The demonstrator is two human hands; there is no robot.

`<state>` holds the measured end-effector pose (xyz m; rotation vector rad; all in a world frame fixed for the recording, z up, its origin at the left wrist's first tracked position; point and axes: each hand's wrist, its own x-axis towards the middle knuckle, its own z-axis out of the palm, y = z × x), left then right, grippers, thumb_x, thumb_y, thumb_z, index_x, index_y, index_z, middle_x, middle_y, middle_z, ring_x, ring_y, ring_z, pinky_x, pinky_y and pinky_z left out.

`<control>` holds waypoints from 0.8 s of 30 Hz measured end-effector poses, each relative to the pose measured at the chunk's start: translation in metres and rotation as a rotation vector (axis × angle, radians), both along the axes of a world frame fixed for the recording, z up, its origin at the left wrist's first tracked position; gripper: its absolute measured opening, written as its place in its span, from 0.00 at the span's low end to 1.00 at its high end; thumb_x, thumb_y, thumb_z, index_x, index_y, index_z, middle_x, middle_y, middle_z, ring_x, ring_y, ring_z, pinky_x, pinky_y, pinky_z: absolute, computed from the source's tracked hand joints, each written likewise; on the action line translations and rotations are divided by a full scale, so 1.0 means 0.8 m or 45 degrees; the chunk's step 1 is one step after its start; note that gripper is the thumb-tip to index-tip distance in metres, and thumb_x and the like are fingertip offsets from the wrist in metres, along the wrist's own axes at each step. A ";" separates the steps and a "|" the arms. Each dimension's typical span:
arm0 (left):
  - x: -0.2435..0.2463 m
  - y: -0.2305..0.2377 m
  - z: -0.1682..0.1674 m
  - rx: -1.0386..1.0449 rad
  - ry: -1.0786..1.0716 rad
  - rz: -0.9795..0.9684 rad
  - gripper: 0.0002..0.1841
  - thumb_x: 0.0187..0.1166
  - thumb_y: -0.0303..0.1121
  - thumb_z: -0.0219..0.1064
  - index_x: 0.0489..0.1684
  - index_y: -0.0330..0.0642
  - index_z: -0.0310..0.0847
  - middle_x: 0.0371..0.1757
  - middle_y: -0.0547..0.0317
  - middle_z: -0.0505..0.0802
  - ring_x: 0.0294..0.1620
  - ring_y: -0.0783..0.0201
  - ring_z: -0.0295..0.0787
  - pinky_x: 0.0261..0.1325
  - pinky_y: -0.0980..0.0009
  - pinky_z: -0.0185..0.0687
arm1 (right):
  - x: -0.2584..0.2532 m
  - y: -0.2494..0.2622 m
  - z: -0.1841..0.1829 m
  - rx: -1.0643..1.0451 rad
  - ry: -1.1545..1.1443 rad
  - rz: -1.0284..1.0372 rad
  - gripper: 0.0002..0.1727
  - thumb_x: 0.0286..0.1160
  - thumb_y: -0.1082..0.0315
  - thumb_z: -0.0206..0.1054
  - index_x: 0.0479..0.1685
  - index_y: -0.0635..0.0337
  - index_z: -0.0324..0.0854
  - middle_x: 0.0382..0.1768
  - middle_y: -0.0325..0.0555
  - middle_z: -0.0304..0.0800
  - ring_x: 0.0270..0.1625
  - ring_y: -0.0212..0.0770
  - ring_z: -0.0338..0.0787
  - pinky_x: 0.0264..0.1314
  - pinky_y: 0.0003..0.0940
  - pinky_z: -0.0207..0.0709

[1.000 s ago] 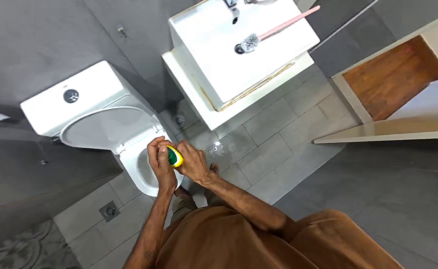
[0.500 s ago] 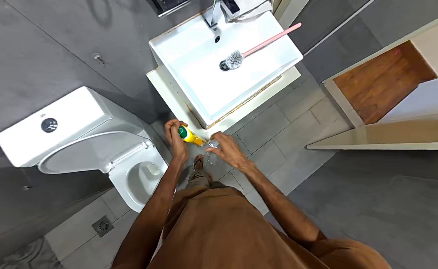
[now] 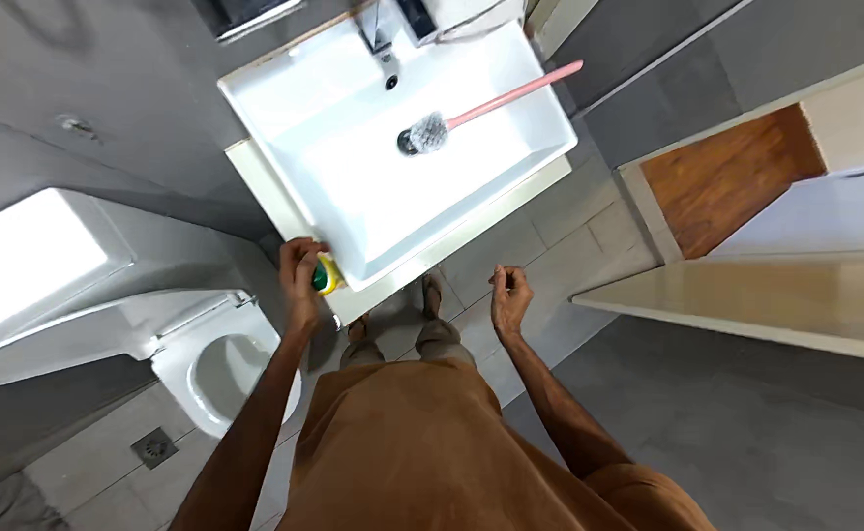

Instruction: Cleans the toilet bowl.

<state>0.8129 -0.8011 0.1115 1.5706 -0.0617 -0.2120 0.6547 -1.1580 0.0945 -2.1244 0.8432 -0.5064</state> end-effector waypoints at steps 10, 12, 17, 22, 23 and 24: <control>-0.016 -0.042 0.045 -0.010 0.200 0.659 0.41 0.91 0.59 0.19 0.79 0.36 0.64 0.70 0.56 0.88 0.69 0.66 0.85 0.72 0.65 0.79 | 0.315 -0.196 0.078 -0.545 0.046 0.530 0.22 0.79 0.56 0.64 0.63 0.63 0.84 0.66 0.62 0.84 0.70 0.62 0.81 0.68 0.61 0.73; -0.040 -0.041 0.052 0.026 0.264 0.848 0.46 0.88 0.61 0.13 0.81 0.32 0.63 0.74 0.50 0.85 0.74 0.62 0.82 0.74 0.62 0.76 | 0.366 -0.232 0.063 -0.729 0.287 0.698 0.27 0.73 0.63 0.68 0.73 0.59 0.79 0.76 0.65 0.77 0.81 0.68 0.73 0.74 0.72 0.65; -0.149 -0.042 0.038 0.121 0.526 0.990 0.50 0.85 0.66 0.12 0.82 0.38 0.67 0.77 0.53 0.84 0.76 0.62 0.80 0.74 0.58 0.76 | 0.398 -0.268 0.057 -1.005 0.665 0.992 0.27 0.64 0.80 0.71 0.68 0.59 0.83 0.67 0.67 0.83 0.76 0.73 0.76 0.81 0.86 0.45; -0.305 -0.058 -0.019 0.174 1.089 0.837 0.45 0.90 0.63 0.19 0.79 0.36 0.69 0.71 0.46 0.87 0.70 0.56 0.82 0.69 0.53 0.76 | 0.354 -0.278 0.069 -0.956 0.697 1.078 0.14 0.75 0.73 0.67 0.58 0.65 0.87 0.58 0.66 0.88 0.64 0.70 0.85 0.71 0.79 0.62; -0.330 -0.062 -0.030 0.151 1.228 0.802 0.45 0.90 0.64 0.21 0.80 0.35 0.70 0.72 0.43 0.87 0.72 0.52 0.82 0.70 0.49 0.75 | 0.337 -0.271 0.079 -0.944 0.610 1.042 0.12 0.77 0.70 0.67 0.55 0.63 0.87 0.55 0.65 0.89 0.60 0.69 0.87 0.63 0.77 0.69; -0.355 -0.065 -0.043 0.132 1.346 0.777 0.44 0.91 0.64 0.23 0.80 0.36 0.70 0.73 0.42 0.86 0.72 0.50 0.82 0.70 0.47 0.75 | 0.315 -0.263 0.090 -0.916 0.519 1.018 0.11 0.78 0.68 0.68 0.54 0.62 0.86 0.53 0.65 0.88 0.56 0.69 0.87 0.56 0.75 0.72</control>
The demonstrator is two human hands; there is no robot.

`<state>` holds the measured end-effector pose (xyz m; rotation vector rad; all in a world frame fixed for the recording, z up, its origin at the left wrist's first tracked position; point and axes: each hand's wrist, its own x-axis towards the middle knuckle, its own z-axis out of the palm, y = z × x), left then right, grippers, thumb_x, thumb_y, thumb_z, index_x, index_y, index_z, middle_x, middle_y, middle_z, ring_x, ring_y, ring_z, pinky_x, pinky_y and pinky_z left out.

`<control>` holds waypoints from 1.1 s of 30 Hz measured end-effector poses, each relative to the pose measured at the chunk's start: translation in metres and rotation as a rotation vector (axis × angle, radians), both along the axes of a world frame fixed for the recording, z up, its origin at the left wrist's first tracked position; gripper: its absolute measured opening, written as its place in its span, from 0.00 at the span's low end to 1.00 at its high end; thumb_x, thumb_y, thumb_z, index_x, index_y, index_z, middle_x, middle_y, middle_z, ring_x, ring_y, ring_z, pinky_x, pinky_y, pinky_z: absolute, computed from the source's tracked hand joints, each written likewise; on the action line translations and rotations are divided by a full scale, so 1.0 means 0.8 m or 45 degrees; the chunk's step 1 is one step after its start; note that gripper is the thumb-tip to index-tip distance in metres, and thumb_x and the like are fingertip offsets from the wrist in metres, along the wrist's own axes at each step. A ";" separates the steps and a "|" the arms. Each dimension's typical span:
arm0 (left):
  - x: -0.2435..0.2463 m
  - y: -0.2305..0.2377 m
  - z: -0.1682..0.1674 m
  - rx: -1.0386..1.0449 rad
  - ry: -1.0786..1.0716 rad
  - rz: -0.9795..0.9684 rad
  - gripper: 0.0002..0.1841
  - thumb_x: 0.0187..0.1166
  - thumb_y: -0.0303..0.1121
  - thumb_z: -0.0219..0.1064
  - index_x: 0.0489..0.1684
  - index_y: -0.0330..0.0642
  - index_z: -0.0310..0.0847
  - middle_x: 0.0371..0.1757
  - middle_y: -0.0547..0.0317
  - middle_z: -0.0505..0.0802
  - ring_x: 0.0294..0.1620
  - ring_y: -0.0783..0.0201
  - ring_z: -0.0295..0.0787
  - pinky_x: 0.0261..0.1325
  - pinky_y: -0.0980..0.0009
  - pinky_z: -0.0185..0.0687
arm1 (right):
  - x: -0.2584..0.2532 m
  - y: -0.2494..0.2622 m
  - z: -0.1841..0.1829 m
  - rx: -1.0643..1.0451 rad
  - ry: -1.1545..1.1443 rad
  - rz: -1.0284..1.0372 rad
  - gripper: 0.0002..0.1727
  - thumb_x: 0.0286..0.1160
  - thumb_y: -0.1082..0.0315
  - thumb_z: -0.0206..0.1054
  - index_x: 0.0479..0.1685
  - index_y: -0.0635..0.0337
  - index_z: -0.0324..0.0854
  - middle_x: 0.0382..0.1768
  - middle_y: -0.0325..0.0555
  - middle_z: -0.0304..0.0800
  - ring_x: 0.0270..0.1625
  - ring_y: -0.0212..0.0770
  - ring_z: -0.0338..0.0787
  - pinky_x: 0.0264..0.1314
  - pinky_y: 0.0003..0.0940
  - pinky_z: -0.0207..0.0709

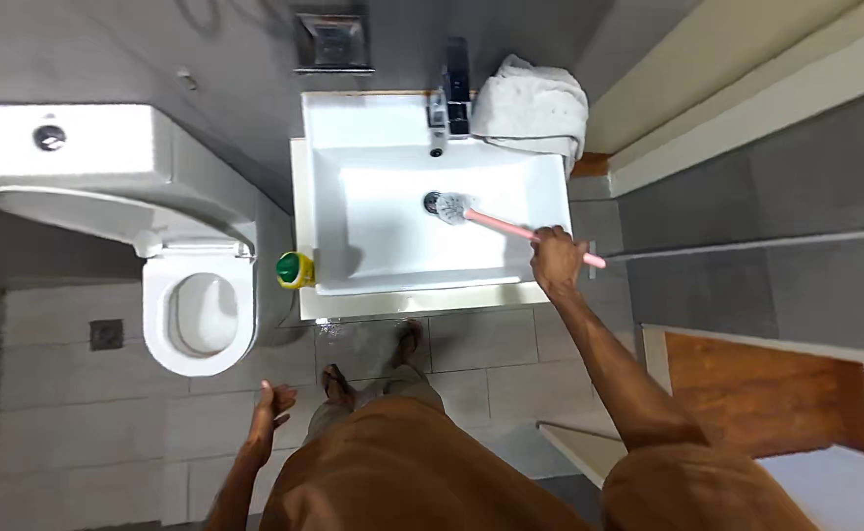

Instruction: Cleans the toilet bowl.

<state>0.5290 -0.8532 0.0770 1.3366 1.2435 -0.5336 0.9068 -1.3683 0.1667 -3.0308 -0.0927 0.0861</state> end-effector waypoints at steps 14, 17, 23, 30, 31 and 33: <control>-0.171 0.123 -0.025 0.116 -0.216 -0.893 0.28 0.92 0.50 0.55 0.76 0.35 0.76 0.68 0.35 0.88 0.71 0.42 0.85 0.78 0.40 0.74 | -0.276 0.457 0.108 0.961 0.173 0.491 0.19 0.91 0.50 0.58 0.55 0.59 0.75 0.22 0.49 0.78 0.15 0.45 0.77 0.17 0.44 0.76; -0.233 0.186 -0.039 0.260 -0.262 -0.439 0.24 0.92 0.45 0.55 0.72 0.34 0.79 0.65 0.36 0.89 0.67 0.46 0.87 0.75 0.47 0.78 | -0.322 0.495 0.000 0.710 0.349 0.510 0.26 0.87 0.40 0.58 0.50 0.57 0.80 0.22 0.52 0.80 0.20 0.52 0.80 0.23 0.57 0.77; -0.399 0.255 -0.080 0.080 0.075 0.261 0.24 0.92 0.45 0.56 0.73 0.32 0.76 0.64 0.38 0.90 0.61 0.46 0.90 0.64 0.47 0.83 | -0.435 0.437 -0.189 0.179 1.187 0.006 0.23 0.84 0.52 0.64 0.56 0.67 0.83 0.40 0.59 0.87 0.39 0.53 0.87 0.46 0.55 0.81; -0.410 0.320 -0.098 -0.056 0.240 0.242 0.24 0.93 0.45 0.56 0.73 0.33 0.75 0.64 0.38 0.90 0.60 0.47 0.90 0.62 0.48 0.82 | -0.467 0.561 -0.233 0.429 1.485 -0.585 0.04 0.80 0.71 0.57 0.44 0.62 0.71 0.21 0.41 0.71 0.15 0.35 0.70 0.19 0.33 0.70; -0.396 0.337 -0.098 -0.058 0.208 0.116 0.23 0.92 0.44 0.56 0.72 0.32 0.76 0.64 0.38 0.90 0.60 0.47 0.90 0.63 0.48 0.82 | -0.463 0.592 -0.237 0.477 1.473 -0.593 0.05 0.81 0.70 0.57 0.46 0.63 0.71 0.22 0.41 0.72 0.16 0.35 0.72 0.20 0.32 0.72; -0.350 0.382 -0.094 -0.021 0.125 -0.137 0.23 0.92 0.43 0.57 0.70 0.32 0.78 0.63 0.38 0.90 0.62 0.46 0.90 0.67 0.48 0.82 | -0.442 0.668 -0.243 0.546 1.416 -0.618 0.08 0.83 0.68 0.58 0.51 0.63 0.71 0.23 0.41 0.73 0.16 0.34 0.73 0.20 0.31 0.74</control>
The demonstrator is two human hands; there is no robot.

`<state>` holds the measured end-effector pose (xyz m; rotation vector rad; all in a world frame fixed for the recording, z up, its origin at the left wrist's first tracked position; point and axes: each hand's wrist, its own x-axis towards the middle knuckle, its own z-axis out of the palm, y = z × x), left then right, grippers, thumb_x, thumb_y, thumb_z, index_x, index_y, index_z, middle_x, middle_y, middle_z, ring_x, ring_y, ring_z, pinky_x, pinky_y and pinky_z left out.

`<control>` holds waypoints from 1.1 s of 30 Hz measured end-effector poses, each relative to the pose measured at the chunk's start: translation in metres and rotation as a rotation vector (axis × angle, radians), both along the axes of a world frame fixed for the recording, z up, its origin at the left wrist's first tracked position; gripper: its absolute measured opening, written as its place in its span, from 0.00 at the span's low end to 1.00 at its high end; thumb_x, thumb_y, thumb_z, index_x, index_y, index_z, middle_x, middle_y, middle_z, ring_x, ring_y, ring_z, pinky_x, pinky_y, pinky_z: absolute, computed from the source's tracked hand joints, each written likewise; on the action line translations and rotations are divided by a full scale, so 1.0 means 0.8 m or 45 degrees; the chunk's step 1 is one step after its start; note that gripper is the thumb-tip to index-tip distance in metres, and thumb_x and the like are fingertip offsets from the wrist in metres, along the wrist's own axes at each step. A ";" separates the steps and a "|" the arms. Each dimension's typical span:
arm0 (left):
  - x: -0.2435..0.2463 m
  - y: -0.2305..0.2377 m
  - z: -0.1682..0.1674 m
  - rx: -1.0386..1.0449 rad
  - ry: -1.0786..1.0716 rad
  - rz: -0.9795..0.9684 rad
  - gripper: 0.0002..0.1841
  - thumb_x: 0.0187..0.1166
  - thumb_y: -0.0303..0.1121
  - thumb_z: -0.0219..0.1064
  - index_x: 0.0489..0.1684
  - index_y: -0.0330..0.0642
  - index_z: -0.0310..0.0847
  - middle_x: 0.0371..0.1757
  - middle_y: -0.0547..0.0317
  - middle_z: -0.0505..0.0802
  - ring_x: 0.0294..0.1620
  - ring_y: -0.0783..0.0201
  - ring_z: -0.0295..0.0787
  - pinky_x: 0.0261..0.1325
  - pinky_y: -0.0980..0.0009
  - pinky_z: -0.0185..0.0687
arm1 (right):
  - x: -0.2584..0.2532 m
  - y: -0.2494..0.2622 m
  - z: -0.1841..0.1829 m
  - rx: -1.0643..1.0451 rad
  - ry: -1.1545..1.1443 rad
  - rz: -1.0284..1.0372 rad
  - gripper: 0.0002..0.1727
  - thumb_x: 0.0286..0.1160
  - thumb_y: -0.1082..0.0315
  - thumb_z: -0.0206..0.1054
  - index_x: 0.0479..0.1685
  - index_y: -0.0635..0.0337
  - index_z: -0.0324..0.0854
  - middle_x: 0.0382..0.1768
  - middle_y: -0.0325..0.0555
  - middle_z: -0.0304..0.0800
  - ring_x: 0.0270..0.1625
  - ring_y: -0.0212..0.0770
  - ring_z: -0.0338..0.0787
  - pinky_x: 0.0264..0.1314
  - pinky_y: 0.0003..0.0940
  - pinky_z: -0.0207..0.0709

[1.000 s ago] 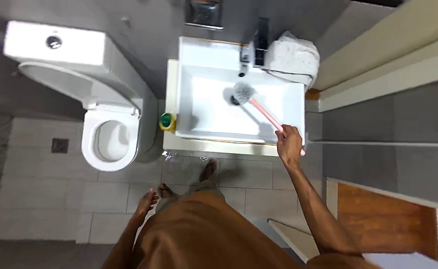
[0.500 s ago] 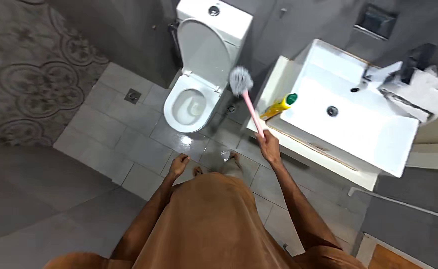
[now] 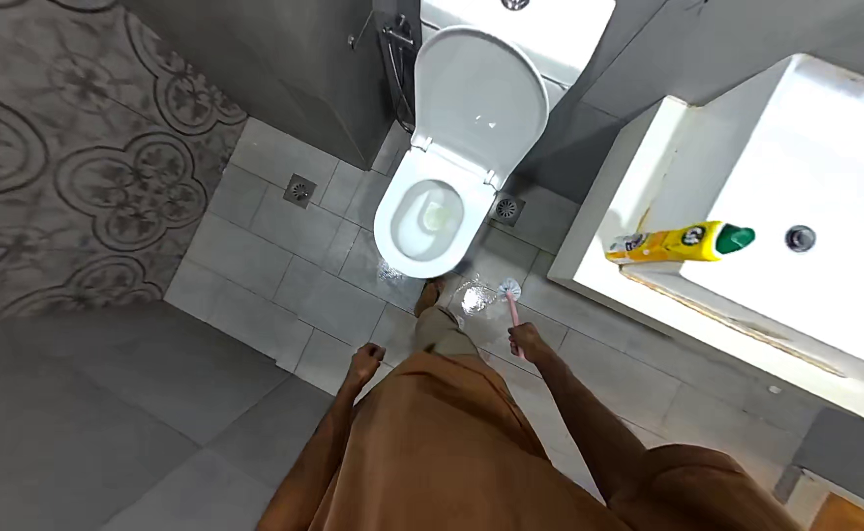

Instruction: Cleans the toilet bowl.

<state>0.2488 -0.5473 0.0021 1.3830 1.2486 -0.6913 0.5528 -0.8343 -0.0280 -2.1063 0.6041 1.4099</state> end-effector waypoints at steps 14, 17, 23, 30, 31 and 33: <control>0.304 0.191 -0.105 0.113 -0.081 -1.065 0.39 0.81 0.54 0.66 0.86 0.37 0.65 0.76 0.38 0.83 0.79 0.41 0.78 0.81 0.40 0.71 | -0.136 0.091 -0.034 -0.193 -0.147 -0.043 0.28 0.90 0.53 0.59 0.82 0.58 0.70 0.43 0.64 0.90 0.37 0.60 0.90 0.41 0.63 0.83; 0.340 0.196 -0.165 0.026 -0.043 -1.511 0.54 0.74 0.64 0.67 0.93 0.35 0.50 0.89 0.38 0.69 0.93 0.40 0.55 0.92 0.42 0.48 | -0.217 0.099 -0.031 -0.318 -0.078 -0.290 0.27 0.90 0.55 0.60 0.82 0.59 0.71 0.40 0.64 0.89 0.33 0.58 0.87 0.37 0.60 0.81; 0.379 0.234 -0.219 -0.130 -0.021 -1.838 0.60 0.69 0.70 0.67 0.94 0.34 0.46 0.91 0.38 0.64 0.95 0.41 0.50 0.93 0.43 0.44 | -0.359 0.279 -0.060 -0.587 0.139 -1.033 0.29 0.95 0.54 0.52 0.84 0.64 0.61 0.36 0.63 0.83 0.28 0.52 0.82 0.32 0.52 0.80; 0.378 0.298 -0.259 -0.017 0.049 -2.335 0.65 0.67 0.72 0.66 0.96 0.33 0.35 0.96 0.38 0.48 0.98 0.44 0.35 0.95 0.43 0.26 | -0.385 0.498 -0.092 -0.520 0.159 -1.168 0.27 0.91 0.62 0.59 0.78 0.76 0.69 0.45 0.74 0.89 0.43 0.65 0.91 0.51 0.61 0.83; 0.384 0.297 -0.267 -0.022 0.055 -2.408 0.65 0.67 0.73 0.66 0.96 0.33 0.35 0.96 0.38 0.50 0.98 0.44 0.36 0.94 0.41 0.23 | -0.388 0.507 -0.095 -0.524 0.120 -1.195 0.27 0.92 0.62 0.59 0.80 0.74 0.68 0.43 0.73 0.90 0.40 0.64 0.91 0.47 0.61 0.84; 0.397 0.285 -0.271 -0.075 0.114 -2.471 0.65 0.67 0.74 0.66 0.96 0.35 0.36 0.95 0.39 0.56 0.97 0.43 0.42 0.93 0.35 0.23 | -0.397 0.514 -0.096 -0.535 0.075 -1.243 0.28 0.92 0.60 0.57 0.84 0.68 0.64 0.40 0.70 0.89 0.34 0.62 0.89 0.40 0.61 0.83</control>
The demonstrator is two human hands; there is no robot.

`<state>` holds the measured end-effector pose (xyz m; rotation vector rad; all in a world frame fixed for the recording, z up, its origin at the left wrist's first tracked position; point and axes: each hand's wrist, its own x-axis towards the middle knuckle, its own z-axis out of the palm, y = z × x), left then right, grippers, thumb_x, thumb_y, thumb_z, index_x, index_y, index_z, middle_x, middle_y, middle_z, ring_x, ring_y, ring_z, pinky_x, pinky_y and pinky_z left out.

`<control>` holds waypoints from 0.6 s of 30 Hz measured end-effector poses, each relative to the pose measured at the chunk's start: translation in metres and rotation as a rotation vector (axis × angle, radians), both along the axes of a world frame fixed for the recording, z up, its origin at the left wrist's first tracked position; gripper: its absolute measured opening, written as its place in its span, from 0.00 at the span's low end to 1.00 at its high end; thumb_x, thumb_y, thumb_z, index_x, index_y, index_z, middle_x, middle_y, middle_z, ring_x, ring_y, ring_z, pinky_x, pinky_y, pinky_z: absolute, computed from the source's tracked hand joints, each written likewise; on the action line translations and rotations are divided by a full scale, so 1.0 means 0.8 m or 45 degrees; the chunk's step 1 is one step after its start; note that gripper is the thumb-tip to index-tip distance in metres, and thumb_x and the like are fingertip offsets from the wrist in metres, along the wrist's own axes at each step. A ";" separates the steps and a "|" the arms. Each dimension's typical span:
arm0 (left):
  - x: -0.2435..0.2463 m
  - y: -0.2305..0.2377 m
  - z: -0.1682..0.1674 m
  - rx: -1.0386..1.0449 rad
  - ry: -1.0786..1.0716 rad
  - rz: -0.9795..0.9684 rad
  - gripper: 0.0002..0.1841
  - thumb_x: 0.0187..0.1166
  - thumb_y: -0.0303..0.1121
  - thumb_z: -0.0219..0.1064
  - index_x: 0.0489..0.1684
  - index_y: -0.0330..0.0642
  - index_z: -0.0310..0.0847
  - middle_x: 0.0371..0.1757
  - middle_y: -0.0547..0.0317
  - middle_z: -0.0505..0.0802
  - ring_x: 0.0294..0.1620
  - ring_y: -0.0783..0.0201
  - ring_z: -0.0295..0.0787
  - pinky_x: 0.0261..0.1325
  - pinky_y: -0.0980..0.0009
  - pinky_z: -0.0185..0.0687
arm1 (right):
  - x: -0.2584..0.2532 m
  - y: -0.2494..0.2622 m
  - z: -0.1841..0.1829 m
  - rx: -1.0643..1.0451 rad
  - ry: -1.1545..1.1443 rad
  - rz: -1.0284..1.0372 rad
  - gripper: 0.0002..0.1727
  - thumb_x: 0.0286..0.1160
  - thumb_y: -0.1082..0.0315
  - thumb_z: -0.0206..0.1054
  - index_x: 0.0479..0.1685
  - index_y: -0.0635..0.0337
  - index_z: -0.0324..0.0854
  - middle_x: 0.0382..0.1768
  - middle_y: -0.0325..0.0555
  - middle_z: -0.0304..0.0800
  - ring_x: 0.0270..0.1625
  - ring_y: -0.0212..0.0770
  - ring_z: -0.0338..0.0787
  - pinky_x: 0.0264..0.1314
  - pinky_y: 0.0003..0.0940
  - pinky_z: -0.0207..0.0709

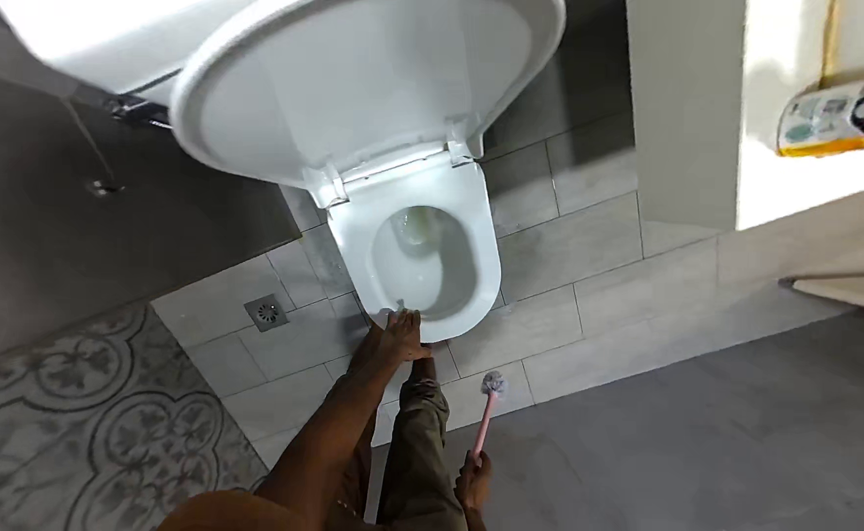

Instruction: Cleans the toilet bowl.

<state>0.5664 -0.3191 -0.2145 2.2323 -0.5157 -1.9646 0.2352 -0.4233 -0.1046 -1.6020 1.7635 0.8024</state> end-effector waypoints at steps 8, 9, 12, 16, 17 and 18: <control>0.019 -0.004 0.087 -0.213 -0.088 -0.223 0.67 0.49 0.74 0.79 0.89 0.36 0.58 0.82 0.34 0.76 0.84 0.37 0.67 0.90 0.36 0.43 | 0.015 -0.042 0.001 -0.120 -0.100 -0.107 0.28 0.92 0.55 0.58 0.83 0.61 0.67 0.36 0.65 0.87 0.30 0.58 0.86 0.35 0.59 0.80; 0.027 0.007 0.123 -0.313 -0.189 -0.273 0.62 0.50 0.73 0.79 0.85 0.37 0.63 0.78 0.35 0.79 0.81 0.37 0.71 0.88 0.38 0.48 | 0.027 -0.049 0.004 -0.153 -0.131 -0.076 0.28 0.91 0.57 0.59 0.83 0.63 0.68 0.37 0.66 0.88 0.32 0.60 0.87 0.38 0.61 0.81; 0.075 0.055 0.249 -0.558 -0.689 -0.286 0.46 0.56 0.70 0.74 0.67 0.41 0.79 0.61 0.45 0.90 0.67 0.46 0.85 0.83 0.44 0.62 | 0.068 -0.068 0.019 -0.179 -0.217 0.073 0.28 0.89 0.60 0.60 0.82 0.66 0.68 0.41 0.70 0.90 0.40 0.68 0.90 0.46 0.69 0.81; 0.193 0.097 0.388 -0.546 -1.406 -0.124 0.48 0.48 0.66 0.78 0.66 0.34 0.83 0.70 0.37 0.88 0.72 0.37 0.83 0.73 0.31 0.67 | 0.125 -0.093 0.028 -0.153 -0.367 0.179 0.28 0.85 0.63 0.61 0.83 0.62 0.66 0.39 0.66 0.90 0.37 0.65 0.90 0.41 0.69 0.81; 0.229 0.103 0.411 -0.452 -1.501 -0.057 0.50 0.51 0.65 0.79 0.70 0.33 0.80 0.76 0.34 0.83 0.77 0.34 0.78 0.75 0.28 0.62 | 0.142 -0.098 0.028 -0.144 -0.420 0.229 0.28 0.85 0.63 0.60 0.84 0.60 0.66 0.38 0.64 0.90 0.37 0.64 0.91 0.41 0.69 0.81; 0.266 0.108 0.427 -0.372 -1.596 -0.005 0.51 0.57 0.68 0.75 0.73 0.30 0.76 0.81 0.31 0.77 0.81 0.31 0.71 0.76 0.27 0.58 | 0.160 -0.102 0.026 -0.147 -0.492 0.295 0.28 0.85 0.62 0.59 0.83 0.59 0.67 0.37 0.62 0.90 0.36 0.62 0.90 0.40 0.68 0.82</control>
